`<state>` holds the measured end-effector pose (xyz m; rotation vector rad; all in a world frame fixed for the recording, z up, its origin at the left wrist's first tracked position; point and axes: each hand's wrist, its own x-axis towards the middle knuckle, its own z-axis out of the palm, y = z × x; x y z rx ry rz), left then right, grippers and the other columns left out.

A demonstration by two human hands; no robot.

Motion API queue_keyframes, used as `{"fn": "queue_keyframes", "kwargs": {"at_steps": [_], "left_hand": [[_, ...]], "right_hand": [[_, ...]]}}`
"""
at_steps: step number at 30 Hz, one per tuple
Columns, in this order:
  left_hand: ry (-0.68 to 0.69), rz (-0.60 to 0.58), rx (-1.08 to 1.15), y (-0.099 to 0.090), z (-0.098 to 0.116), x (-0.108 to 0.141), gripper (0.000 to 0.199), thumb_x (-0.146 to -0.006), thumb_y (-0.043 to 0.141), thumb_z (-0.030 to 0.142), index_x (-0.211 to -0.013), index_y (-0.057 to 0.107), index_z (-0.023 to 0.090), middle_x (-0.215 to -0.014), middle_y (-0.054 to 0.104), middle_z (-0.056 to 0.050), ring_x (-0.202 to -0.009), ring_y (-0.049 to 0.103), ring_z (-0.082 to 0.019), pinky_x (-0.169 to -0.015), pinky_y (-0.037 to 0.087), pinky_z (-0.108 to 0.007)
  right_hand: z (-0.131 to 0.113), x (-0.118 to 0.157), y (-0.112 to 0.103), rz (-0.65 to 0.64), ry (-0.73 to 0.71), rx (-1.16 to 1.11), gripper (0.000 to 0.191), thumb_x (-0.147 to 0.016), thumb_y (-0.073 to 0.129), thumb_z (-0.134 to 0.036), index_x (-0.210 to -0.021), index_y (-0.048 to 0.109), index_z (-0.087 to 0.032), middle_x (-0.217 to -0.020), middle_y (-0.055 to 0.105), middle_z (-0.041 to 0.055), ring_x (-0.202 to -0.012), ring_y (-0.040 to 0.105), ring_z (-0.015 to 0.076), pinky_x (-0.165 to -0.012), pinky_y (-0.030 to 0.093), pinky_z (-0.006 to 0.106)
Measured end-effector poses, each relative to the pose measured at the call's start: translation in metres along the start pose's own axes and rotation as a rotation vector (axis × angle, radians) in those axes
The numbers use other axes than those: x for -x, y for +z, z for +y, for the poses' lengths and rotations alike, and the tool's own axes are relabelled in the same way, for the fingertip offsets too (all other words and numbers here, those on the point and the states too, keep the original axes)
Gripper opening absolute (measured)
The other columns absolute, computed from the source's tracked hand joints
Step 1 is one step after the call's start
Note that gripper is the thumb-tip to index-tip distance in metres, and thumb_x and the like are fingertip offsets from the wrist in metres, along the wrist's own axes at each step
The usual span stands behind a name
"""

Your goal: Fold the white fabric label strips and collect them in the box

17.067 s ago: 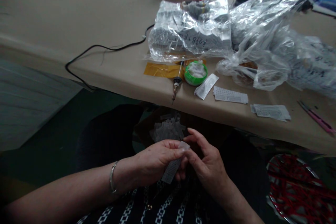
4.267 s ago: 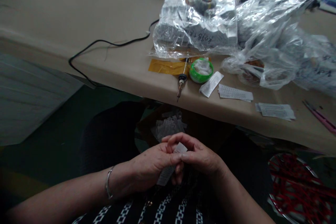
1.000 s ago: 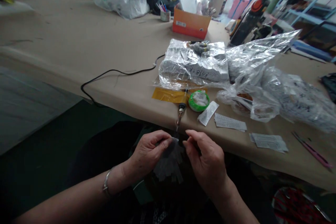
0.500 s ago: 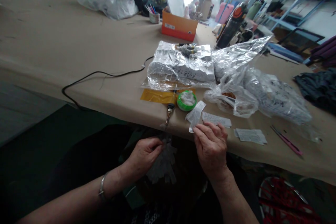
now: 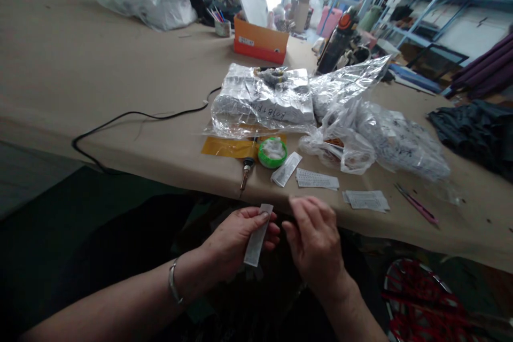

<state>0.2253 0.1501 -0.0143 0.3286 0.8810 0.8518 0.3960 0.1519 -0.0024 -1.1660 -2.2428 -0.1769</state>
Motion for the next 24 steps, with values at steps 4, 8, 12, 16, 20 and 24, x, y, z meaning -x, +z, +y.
{"fn": "queue_keyframes", "kwargs": {"at_steps": [4, 8, 12, 16, 20, 24], "left_hand": [[-0.021, 0.044, -0.128, -0.002, -0.001, 0.001, 0.017, -0.084, 0.058, 0.026, -0.091, 0.062, 0.011, -0.069, 0.066, -0.006, -0.054, 0.060, -0.012, -0.055, 0.047, -0.023], [-0.021, 0.033, -0.154, -0.001, -0.004, 0.002, 0.010, -0.085, 0.054, 0.021, -0.085, 0.059, 0.012, -0.064, 0.064, -0.004, -0.055, 0.060, -0.012, -0.055, 0.046, -0.022], [-0.073, 0.059, -0.149, 0.002, -0.003, 0.000, 0.012, -0.085, 0.054, 0.021, -0.083, 0.061, 0.011, -0.068, 0.066, -0.006, -0.056, 0.061, -0.013, -0.056, 0.048, -0.024], [-0.129, 0.047, -0.061, 0.008, 0.002, 0.001, 0.015, -0.084, 0.053, 0.020, -0.086, 0.063, 0.009, -0.074, 0.067, -0.009, -0.054, 0.060, -0.012, -0.058, 0.049, -0.027], [-0.057, -0.030, 0.045, 0.011, 0.004, 0.004, 0.012, -0.074, 0.062, 0.017, -0.078, 0.066, 0.007, -0.070, 0.065, -0.008, -0.054, 0.058, -0.011, -0.055, 0.044, -0.023], [-0.045, 0.002, 0.108, 0.009, 0.003, 0.007, 0.007, -0.067, 0.064, 0.015, -0.066, 0.064, 0.008, -0.060, 0.061, -0.004, -0.051, 0.054, -0.010, -0.049, 0.039, -0.021]], "right_hand": [[0.032, -0.007, 0.005, -0.067, 0.120, 0.307, 0.046, -0.088, 0.054, -0.035, -0.127, 0.052, -0.010, -0.122, 0.059, 0.0193, -0.116, 0.049, 0.0355, -0.095, 0.041, 0.054], [0.041, 0.002, 0.009, 0.002, 0.064, 0.254, 0.026, -0.087, 0.057, -0.021, -0.112, 0.061, -0.014, -0.111, 0.067, 0.0122, -0.106, 0.058, 0.0279, -0.094, 0.045, 0.046], [0.043, 0.006, 0.006, 0.153, 0.086, 0.070, 0.008, -0.083, 0.061, -0.015, -0.089, 0.065, -0.019, -0.093, 0.070, 0.0068, -0.096, 0.064, 0.0227, -0.090, 0.049, 0.041], [0.028, 0.008, 0.004, 0.188, 0.088, -0.144, 0.012, -0.081, 0.061, -0.010, -0.089, 0.064, -0.018, -0.097, 0.069, 0.0078, -0.101, 0.064, 0.0231, -0.091, 0.049, 0.042], [-0.002, 0.019, 0.010, -0.008, -0.154, -0.315, 0.015, -0.082, 0.058, -0.008, -0.092, 0.063, -0.017, -0.104, 0.069, 0.0096, -0.113, 0.058, 0.0254, -0.095, 0.047, 0.046], [-0.019, 0.029, 0.017, -0.093, -0.241, -0.321, 0.014, -0.084, 0.055, -0.007, -0.091, 0.062, -0.016, -0.104, 0.069, 0.0108, -0.116, 0.057, 0.0239, -0.096, 0.047, 0.044]]}}
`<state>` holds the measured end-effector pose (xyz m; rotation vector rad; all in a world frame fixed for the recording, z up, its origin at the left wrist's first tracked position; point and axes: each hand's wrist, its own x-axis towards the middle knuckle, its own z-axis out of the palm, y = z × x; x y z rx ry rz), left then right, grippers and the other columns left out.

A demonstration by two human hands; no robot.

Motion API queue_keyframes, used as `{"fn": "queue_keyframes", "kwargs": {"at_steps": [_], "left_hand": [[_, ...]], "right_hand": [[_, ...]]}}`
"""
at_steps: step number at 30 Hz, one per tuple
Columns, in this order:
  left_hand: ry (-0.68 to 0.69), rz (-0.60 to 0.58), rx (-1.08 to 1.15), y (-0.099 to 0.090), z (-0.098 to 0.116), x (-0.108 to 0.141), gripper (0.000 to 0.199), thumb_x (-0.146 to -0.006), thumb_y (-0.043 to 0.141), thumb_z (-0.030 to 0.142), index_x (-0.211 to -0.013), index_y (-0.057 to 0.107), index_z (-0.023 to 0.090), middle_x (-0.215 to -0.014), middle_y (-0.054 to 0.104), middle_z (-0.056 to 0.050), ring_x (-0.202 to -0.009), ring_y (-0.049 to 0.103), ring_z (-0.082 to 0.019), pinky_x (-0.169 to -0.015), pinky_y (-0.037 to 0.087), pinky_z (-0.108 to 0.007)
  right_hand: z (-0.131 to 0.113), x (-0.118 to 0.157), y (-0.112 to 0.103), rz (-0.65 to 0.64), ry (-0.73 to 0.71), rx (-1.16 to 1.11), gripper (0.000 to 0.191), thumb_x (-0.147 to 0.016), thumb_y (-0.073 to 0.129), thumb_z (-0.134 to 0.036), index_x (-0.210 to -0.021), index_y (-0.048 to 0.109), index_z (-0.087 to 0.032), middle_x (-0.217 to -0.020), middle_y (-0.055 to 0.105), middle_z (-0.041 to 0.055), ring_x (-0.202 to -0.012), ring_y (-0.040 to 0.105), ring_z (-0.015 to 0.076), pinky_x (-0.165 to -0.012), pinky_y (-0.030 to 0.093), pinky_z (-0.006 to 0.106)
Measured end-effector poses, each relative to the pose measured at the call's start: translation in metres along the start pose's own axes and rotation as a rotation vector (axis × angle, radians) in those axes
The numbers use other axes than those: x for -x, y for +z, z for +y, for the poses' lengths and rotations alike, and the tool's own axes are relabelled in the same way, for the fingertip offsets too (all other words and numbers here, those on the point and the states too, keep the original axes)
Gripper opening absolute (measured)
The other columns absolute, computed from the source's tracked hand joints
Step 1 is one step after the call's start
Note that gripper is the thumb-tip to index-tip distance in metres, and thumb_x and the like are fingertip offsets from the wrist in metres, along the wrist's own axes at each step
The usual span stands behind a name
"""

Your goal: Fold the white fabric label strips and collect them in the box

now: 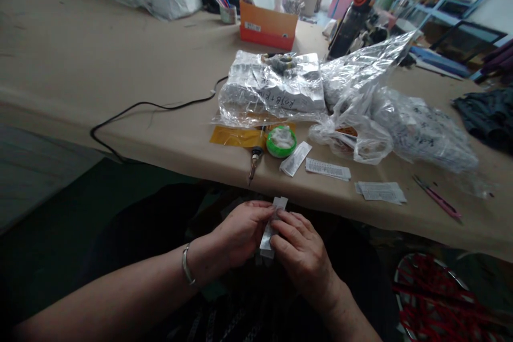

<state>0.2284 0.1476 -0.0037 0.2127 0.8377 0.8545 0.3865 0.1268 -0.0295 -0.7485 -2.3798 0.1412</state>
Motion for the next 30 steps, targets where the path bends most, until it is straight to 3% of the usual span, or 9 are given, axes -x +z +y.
{"fn": "queue_keyframes", "kwargs": {"at_steps": [7, 12, 15, 18, 20, 24, 30], "left_hand": [[0.009, -0.038, 0.002, -0.008, -0.007, 0.000, 0.019, -0.069, 0.067, 0.027, -0.067, 0.063, 0.008, -0.060, 0.058, -0.003, -0.050, 0.052, -0.010, -0.048, 0.037, -0.021], [0.008, -0.050, -0.028, -0.008, -0.010, -0.002, 0.010, -0.071, 0.067, 0.017, -0.072, 0.064, 0.007, -0.065, 0.061, -0.005, -0.053, 0.055, -0.009, -0.048, 0.040, -0.018], [-0.017, 0.025, -0.068, -0.004, -0.007, 0.000, 0.008, -0.079, 0.061, 0.015, -0.080, 0.063, 0.008, -0.070, 0.064, -0.007, -0.055, 0.059, -0.010, -0.053, 0.047, -0.020], [-0.049, 0.095, -0.171, -0.003, -0.003, 0.001, 0.011, -0.085, 0.056, 0.017, -0.084, 0.062, 0.008, -0.076, 0.068, -0.010, -0.057, 0.063, -0.013, -0.059, 0.053, -0.026], [-0.056, 0.108, -0.198, -0.004, -0.003, 0.001, 0.011, -0.086, 0.055, 0.017, -0.084, 0.061, 0.008, -0.076, 0.068, -0.010, -0.058, 0.064, -0.013, -0.059, 0.054, -0.026], [-0.080, 0.112, -0.217, -0.004, -0.006, 0.001, 0.012, -0.087, 0.053, 0.019, -0.087, 0.060, 0.008, -0.077, 0.068, -0.010, -0.058, 0.064, -0.013, -0.058, 0.054, -0.024], [-0.094, 0.119, -0.246, -0.003, -0.006, 0.004, 0.014, -0.088, 0.052, 0.020, -0.087, 0.059, 0.008, -0.078, 0.068, -0.010, -0.054, 0.062, -0.011, -0.055, 0.052, -0.023]], "right_hand": [[-0.007, -0.001, -0.004, -0.048, -0.011, 0.024, 0.013, -0.084, 0.055, -0.007, -0.090, 0.063, -0.015, -0.101, 0.071, 0.0102, -0.113, 0.059, 0.0239, -0.094, 0.048, 0.043], [-0.014, -0.004, -0.009, -0.035, 0.014, 0.017, 0.018, -0.083, 0.056, -0.007, -0.097, 0.063, -0.015, -0.100, 0.071, 0.0091, -0.111, 0.060, 0.0225, -0.095, 0.049, 0.042], [0.003, 0.003, -0.025, 0.029, 0.112, 0.115, 0.034, -0.085, 0.055, -0.012, -0.119, 0.056, -0.017, -0.111, 0.068, 0.0105, -0.116, 0.056, 0.0233, -0.095, 0.049, 0.043], [0.037, 0.022, -0.050, 0.174, 0.356, 0.461, 0.049, -0.087, 0.056, -0.026, -0.133, 0.045, -0.013, -0.124, 0.058, 0.0183, -0.123, 0.048, 0.0312, -0.098, 0.043, 0.053], [0.060, 0.039, -0.063, 0.153, 0.498, 0.688, 0.059, -0.087, 0.055, -0.038, -0.135, 0.042, -0.007, -0.128, 0.053, 0.0239, -0.124, 0.044, 0.0373, -0.098, 0.040, 0.058], [0.086, 0.068, -0.069, 0.059, 0.500, 0.788, 0.041, -0.091, 0.047, -0.026, -0.129, 0.050, -0.010, -0.126, 0.058, 0.0194, -0.119, 0.052, 0.0322, -0.097, 0.043, 0.053], [0.090, 0.071, -0.079, 0.297, 0.485, 0.569, 0.019, -0.088, 0.055, -0.023, -0.099, 0.069, -0.016, -0.101, 0.071, 0.0101, -0.096, 0.066, 0.0230, -0.091, 0.051, 0.042]]}}
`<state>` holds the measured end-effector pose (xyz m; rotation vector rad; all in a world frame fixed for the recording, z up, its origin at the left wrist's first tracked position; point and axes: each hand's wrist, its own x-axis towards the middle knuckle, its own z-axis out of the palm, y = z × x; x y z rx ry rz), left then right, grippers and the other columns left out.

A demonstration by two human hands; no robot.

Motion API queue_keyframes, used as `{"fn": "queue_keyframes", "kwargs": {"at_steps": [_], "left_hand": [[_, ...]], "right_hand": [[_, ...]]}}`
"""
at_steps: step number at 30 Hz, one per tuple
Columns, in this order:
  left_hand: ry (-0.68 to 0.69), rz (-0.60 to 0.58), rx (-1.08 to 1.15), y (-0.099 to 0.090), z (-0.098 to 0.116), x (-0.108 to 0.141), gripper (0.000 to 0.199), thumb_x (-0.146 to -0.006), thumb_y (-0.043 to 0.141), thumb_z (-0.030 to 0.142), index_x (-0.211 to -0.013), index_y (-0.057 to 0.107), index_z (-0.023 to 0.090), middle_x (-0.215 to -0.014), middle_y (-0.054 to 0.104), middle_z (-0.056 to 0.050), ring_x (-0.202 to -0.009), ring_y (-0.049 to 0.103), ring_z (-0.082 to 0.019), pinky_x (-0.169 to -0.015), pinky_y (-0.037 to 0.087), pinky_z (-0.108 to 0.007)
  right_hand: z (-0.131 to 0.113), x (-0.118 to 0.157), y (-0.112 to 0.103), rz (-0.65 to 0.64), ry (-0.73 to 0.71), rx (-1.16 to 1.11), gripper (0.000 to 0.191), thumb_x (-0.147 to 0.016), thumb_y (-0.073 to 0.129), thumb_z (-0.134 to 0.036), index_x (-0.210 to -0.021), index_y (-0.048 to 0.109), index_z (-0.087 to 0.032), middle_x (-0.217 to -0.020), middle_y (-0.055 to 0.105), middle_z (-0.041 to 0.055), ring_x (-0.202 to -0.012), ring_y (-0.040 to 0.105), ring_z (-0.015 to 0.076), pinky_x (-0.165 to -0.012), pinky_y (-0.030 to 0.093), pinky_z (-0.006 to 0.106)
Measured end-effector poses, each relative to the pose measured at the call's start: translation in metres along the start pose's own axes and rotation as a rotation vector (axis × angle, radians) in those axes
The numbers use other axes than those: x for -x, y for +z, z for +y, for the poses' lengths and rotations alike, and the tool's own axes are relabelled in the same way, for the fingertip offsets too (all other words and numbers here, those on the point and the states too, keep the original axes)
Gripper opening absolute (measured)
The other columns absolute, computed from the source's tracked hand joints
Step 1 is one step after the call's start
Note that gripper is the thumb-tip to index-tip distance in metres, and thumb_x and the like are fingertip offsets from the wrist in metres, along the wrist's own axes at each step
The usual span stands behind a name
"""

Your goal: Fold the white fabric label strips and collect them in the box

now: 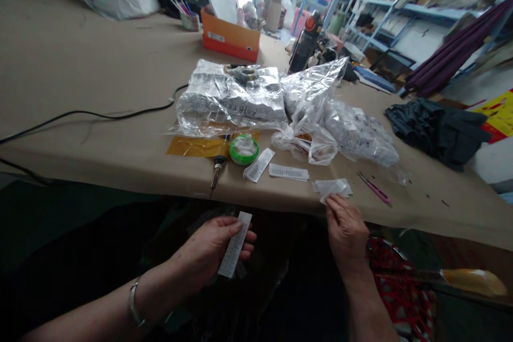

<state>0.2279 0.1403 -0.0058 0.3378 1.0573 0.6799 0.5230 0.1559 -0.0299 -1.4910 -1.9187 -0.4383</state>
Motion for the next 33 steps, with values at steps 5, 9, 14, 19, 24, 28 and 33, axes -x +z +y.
{"fn": "queue_keyframes", "kwargs": {"at_steps": [5, 9, 14, 19, 24, 28, 33], "left_hand": [[-0.019, -0.028, 0.012, -0.002, -0.001, 0.001, 0.014, -0.087, 0.052, 0.021, -0.086, 0.060, 0.009, -0.076, 0.068, -0.010, -0.052, 0.062, -0.012, -0.053, 0.050, -0.024], [0.008, -0.093, 0.085, -0.003, -0.004, 0.000, 0.014, -0.083, 0.056, 0.019, -0.080, 0.063, 0.008, -0.071, 0.066, -0.009, -0.052, 0.059, -0.011, -0.053, 0.046, -0.023], [0.121, -0.055, 0.235, -0.007, -0.008, -0.002, 0.011, -0.069, 0.066, 0.015, -0.062, 0.058, 0.011, -0.059, 0.058, -0.001, -0.051, 0.052, -0.008, -0.051, 0.038, -0.019], [0.105, -0.019, 0.272, -0.011, -0.009, -0.003, 0.012, -0.067, 0.066, 0.014, -0.061, 0.056, 0.013, -0.057, 0.057, 0.000, -0.052, 0.053, -0.009, -0.051, 0.038, -0.020], [0.110, -0.039, 0.295, -0.011, -0.008, -0.001, 0.010, -0.066, 0.065, 0.013, -0.060, 0.056, 0.012, -0.057, 0.058, -0.002, -0.052, 0.053, -0.010, -0.049, 0.038, -0.020], [0.107, -0.071, 0.308, -0.011, -0.009, -0.001, 0.016, -0.069, 0.067, 0.022, -0.061, 0.057, 0.012, -0.059, 0.058, -0.003, -0.052, 0.053, -0.010, -0.048, 0.038, -0.020], [0.092, -0.120, 0.288, -0.013, -0.012, -0.002, 0.016, -0.066, 0.073, 0.021, -0.066, 0.062, 0.009, -0.065, 0.062, -0.004, -0.055, 0.057, -0.010, -0.052, 0.041, -0.020]], "right_hand": [[-0.048, -0.011, -0.016, 0.134, 0.072, -0.202, 0.015, -0.081, 0.063, -0.015, -0.095, 0.069, -0.020, -0.100, 0.071, 0.0067, -0.096, 0.067, 0.0233, -0.091, 0.051, 0.043], [-0.112, -0.004, -0.009, -0.143, -0.246, -0.509, 0.025, -0.080, 0.062, -0.009, -0.100, 0.067, -0.022, -0.104, 0.069, 0.0064, -0.109, 0.062, 0.0259, -0.092, 0.050, 0.047], [-0.155, 0.011, 0.012, -0.291, -0.453, -0.575, 0.021, -0.085, 0.056, -0.010, -0.099, 0.067, -0.020, -0.101, 0.072, 0.0080, -0.111, 0.061, 0.0228, -0.093, 0.050, 0.043], [-0.158, 0.010, 0.015, -0.303, -0.492, -0.598, 0.020, -0.086, 0.054, -0.010, -0.098, 0.067, -0.019, -0.101, 0.072, 0.0090, -0.112, 0.061, 0.0225, -0.095, 0.051, 0.043], [-0.155, 0.008, 0.014, -0.323, -0.533, -0.612, 0.019, -0.084, 0.056, -0.008, -0.098, 0.066, -0.016, -0.103, 0.071, 0.0117, -0.114, 0.059, 0.0241, -0.096, 0.051, 0.045], [-0.154, 0.009, 0.016, -0.341, -0.523, -0.599, 0.018, -0.086, 0.054, -0.009, -0.097, 0.067, -0.017, -0.104, 0.072, 0.0105, -0.117, 0.058, 0.0245, -0.097, 0.050, 0.046], [-0.155, 0.012, 0.017, -0.372, -0.510, -0.622, 0.025, -0.084, 0.055, -0.007, -0.105, 0.064, -0.017, -0.105, 0.071, 0.0099, -0.113, 0.060, 0.0238, -0.097, 0.050, 0.046]]}}
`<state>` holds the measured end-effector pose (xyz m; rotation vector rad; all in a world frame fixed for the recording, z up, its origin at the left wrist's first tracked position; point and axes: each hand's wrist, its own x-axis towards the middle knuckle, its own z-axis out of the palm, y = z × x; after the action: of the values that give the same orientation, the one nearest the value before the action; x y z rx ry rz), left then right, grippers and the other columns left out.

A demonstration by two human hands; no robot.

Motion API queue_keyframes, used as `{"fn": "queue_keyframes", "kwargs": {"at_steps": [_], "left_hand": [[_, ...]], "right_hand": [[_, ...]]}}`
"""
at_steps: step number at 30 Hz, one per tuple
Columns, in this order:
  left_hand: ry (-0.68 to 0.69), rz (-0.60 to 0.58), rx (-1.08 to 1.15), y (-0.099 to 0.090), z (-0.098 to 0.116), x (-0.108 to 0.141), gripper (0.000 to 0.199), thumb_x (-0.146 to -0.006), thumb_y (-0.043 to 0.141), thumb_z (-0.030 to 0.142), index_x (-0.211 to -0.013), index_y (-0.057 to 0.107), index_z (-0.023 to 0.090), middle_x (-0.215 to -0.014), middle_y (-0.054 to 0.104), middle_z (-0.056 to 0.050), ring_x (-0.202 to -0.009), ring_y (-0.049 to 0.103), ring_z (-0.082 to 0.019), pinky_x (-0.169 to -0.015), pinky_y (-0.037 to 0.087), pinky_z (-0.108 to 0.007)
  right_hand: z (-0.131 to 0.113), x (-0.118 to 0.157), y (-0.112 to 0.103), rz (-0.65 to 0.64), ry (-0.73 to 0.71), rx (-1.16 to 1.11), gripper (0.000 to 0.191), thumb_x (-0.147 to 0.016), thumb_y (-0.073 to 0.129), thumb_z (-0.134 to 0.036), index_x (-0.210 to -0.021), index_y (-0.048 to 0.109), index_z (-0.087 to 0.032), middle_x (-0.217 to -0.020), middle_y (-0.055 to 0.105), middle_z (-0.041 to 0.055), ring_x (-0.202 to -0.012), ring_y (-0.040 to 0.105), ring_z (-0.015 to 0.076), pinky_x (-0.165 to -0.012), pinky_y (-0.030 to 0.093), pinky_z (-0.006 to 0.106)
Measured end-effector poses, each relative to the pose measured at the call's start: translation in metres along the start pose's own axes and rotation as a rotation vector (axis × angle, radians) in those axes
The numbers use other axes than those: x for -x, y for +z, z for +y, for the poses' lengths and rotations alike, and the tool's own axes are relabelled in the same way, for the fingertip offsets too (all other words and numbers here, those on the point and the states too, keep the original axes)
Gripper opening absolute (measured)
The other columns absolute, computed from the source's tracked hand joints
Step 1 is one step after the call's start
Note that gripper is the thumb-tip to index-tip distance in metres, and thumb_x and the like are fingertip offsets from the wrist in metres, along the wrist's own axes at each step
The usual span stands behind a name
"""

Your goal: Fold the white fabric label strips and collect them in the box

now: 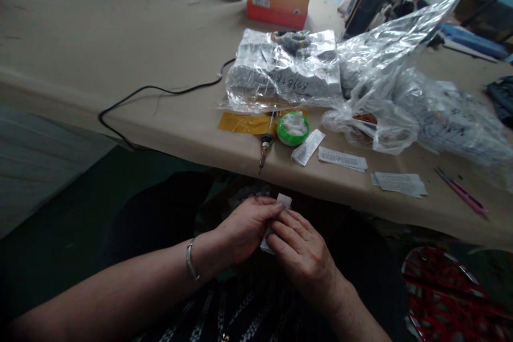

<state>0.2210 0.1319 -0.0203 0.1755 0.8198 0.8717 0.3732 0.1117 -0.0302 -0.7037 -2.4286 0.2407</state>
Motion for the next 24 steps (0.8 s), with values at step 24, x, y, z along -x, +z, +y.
{"fn": "queue_keyframes", "kwargs": {"at_steps": [24], "left_hand": [[-0.256, -0.216, -0.221, -0.003, 0.004, 0.026, 0.020, -0.081, 0.059, 0.027, -0.087, 0.062, 0.008, -0.073, 0.065, -0.009, -0.049, 0.058, -0.009, -0.049, 0.050, -0.021]], "right_hand": [[0.031, -0.002, 0.006, -0.178, 0.909, -1.718, 0.030, -0.065, 0.078, -0.027, -0.092, 0.064, -0.023, -0.111, 0.060, 0.0032, -0.056, 0.056, 0.0057, -0.047, 0.042, 0.016]]}}
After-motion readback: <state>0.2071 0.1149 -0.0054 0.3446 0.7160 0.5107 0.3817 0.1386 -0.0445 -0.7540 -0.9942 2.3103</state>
